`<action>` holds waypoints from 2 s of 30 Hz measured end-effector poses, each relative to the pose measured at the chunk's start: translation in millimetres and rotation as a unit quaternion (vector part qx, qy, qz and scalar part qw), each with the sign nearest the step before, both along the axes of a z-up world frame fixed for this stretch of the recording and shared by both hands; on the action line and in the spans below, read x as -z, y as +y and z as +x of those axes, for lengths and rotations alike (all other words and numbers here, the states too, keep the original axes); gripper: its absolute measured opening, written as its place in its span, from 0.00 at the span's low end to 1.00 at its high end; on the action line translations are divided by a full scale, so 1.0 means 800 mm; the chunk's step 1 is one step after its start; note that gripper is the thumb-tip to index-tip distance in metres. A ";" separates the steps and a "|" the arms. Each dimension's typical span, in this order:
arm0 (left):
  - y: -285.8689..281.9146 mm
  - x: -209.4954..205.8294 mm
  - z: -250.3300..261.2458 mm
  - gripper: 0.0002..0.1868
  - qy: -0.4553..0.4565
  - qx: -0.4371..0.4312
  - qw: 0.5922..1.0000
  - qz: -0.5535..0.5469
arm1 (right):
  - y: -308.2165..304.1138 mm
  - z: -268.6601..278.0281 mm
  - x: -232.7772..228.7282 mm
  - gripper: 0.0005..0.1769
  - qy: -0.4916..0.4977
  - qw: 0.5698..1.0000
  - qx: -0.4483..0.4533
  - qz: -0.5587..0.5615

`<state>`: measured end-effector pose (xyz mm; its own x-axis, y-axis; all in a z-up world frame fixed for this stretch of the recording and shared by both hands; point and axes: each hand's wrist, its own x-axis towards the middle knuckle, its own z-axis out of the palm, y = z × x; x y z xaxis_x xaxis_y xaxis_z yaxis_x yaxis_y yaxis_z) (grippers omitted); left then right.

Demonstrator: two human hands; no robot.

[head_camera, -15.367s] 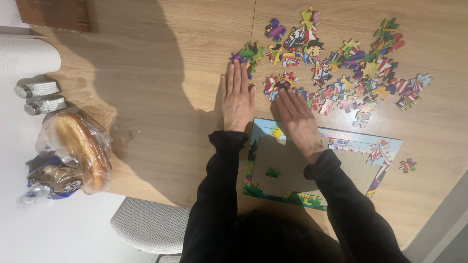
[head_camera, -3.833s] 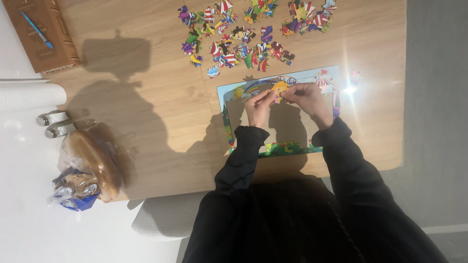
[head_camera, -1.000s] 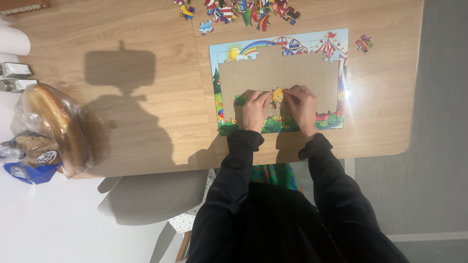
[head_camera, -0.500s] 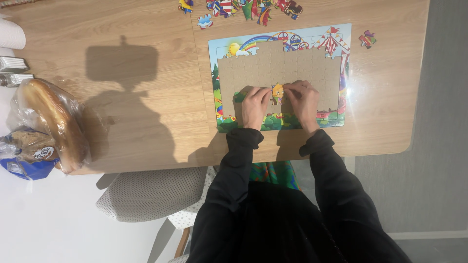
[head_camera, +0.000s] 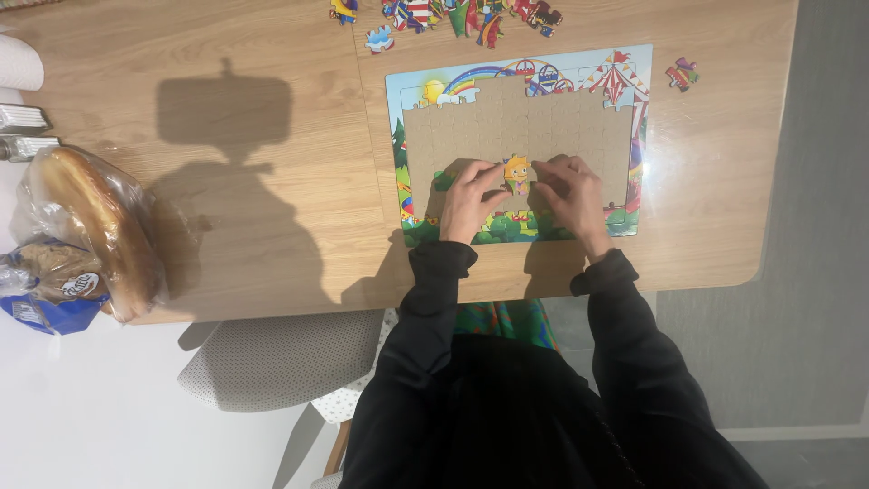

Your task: The person assembles a jigsaw puzzle on a wooden table. They pick up pieces from a scattered pile, rotate them, and place them into the partially completed puzzle board, gradually filling in the central area.

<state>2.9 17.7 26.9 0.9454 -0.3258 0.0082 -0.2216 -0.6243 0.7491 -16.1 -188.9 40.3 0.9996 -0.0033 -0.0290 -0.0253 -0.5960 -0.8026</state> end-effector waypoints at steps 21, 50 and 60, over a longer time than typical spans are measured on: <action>0.000 0.015 0.002 0.28 0.000 0.009 1.000 0.028 | -0.003 0.003 0.012 0.28 0.041 0.998 -0.044 0.003; 0.002 0.004 0.000 0.21 -0.059 0.010 0.995 0.084 | 0.001 -0.005 -0.016 0.18 -0.019 0.996 -0.043 -0.070; -0.009 0.021 0.008 0.31 -0.114 0.044 0.984 0.127 | 0.001 0.012 0.020 0.36 -0.038 0.986 -0.095 -0.131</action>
<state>9.6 10.6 9.8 0.8964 -0.4254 0.1241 -0.4274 -0.7558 0.4961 -6.3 -188.1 24.4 0.9822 0.1863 0.0236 0.1611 -0.7712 -0.6159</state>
